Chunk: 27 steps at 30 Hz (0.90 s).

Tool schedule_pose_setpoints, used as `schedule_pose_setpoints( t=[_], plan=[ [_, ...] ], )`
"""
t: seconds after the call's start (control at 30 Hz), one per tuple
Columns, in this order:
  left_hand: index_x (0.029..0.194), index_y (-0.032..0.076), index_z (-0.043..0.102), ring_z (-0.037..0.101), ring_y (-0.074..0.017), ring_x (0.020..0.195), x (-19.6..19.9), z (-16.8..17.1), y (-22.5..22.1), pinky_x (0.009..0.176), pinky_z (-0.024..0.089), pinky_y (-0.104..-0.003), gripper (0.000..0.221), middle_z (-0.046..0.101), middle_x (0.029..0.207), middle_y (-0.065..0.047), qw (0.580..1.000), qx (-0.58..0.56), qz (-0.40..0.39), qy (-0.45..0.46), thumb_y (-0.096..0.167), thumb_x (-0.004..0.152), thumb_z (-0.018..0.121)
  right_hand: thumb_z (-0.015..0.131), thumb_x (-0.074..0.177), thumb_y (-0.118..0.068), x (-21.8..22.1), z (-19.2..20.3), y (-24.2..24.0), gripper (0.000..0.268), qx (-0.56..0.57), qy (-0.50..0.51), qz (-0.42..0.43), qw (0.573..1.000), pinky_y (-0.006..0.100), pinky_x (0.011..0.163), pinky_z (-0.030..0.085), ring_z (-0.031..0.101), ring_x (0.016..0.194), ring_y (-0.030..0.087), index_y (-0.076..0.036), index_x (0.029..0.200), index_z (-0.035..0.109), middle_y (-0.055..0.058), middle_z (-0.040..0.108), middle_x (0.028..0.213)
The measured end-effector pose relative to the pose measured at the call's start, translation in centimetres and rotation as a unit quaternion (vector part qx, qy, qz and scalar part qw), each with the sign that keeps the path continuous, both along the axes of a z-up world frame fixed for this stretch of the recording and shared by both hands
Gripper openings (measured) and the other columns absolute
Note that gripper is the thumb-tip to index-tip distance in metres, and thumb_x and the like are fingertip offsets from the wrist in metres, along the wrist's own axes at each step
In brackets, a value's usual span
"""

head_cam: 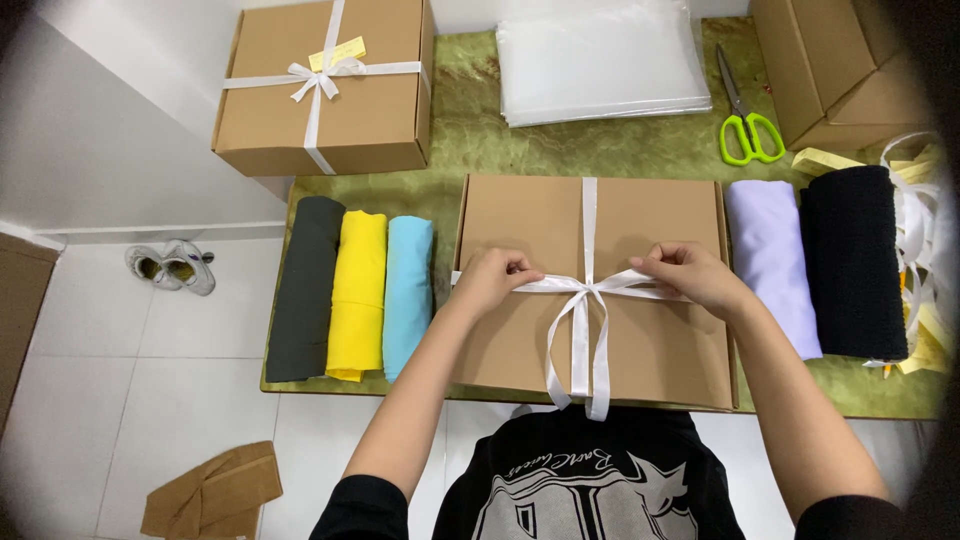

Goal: Packing a rolled item into a cardboard box and tying a decorative ribbon around it.

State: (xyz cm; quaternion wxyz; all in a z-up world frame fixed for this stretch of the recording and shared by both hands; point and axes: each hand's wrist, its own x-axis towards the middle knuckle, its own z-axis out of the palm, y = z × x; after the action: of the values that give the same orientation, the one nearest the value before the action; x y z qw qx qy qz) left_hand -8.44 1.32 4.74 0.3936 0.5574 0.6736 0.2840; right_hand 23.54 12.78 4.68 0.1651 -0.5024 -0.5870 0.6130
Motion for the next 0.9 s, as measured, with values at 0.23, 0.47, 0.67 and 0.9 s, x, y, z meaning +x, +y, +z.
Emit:
schedule_pose_setpoints(
  t=[0.23,0.47,0.67,0.9],
  plan=[
    [0.085,0.012,0.08,0.073,-0.0296,0.081,-2.1,-2.6,0.8,0.076,0.056,-0.041,0.021,0.075,0.075,-0.009,0.997,0.018,-0.038,0.058,0.03,0.081,0.09,0.083,0.09,-0.017,0.7,-3.6,0.7,0.018,0.082,-0.049,0.012,0.995,0.025,0.055,0.034,0.05,0.062,0.014,-0.006,0.079,0.074,0.003,0.055,0.065],
    [0.082,0.014,0.077,0.076,-0.032,0.086,-2.8,-3.8,0.8,0.078,0.059,-0.043,0.024,0.077,0.076,-0.008,0.992,0.025,-0.055,0.111,0.035,0.081,0.09,0.088,0.082,-0.022,1.7,-6.1,2.0,0.013,0.131,-0.147,0.042,0.98,0.029,0.057,0.041,0.055,0.062,0.015,-0.012,0.08,0.081,0.003,0.063,0.062],
    [0.1,0.022,0.077,0.074,-0.0239,0.088,-2.8,-3.6,0.5,0.082,0.06,-0.038,0.025,0.076,0.083,-0.003,0.996,0.061,0.053,0.028,0.046,0.096,0.08,0.082,0.093,-0.016,-0.1,-1.8,-1.5,0.013,0.084,-0.021,-0.099,0.991,0.024,0.057,0.052,0.062,0.06,0.014,-0.007,0.096,0.073,0.007,0.065,0.068],
    [0.125,0.023,0.072,0.057,-0.0323,0.125,2.0,-1.9,-0.8,0.107,0.048,-0.051,0.03,0.059,0.127,-0.003,0.982,0.151,0.073,0.088,0.036,0.098,0.078,0.086,0.1,-0.023,0.0,-3.1,-5.8,0.032,0.329,-0.154,-0.211,0.907,0.042,0.079,0.061,0.071,0.1,0.035,-0.004,0.121,0.072,0.015,0.063,0.11]
  ],
)
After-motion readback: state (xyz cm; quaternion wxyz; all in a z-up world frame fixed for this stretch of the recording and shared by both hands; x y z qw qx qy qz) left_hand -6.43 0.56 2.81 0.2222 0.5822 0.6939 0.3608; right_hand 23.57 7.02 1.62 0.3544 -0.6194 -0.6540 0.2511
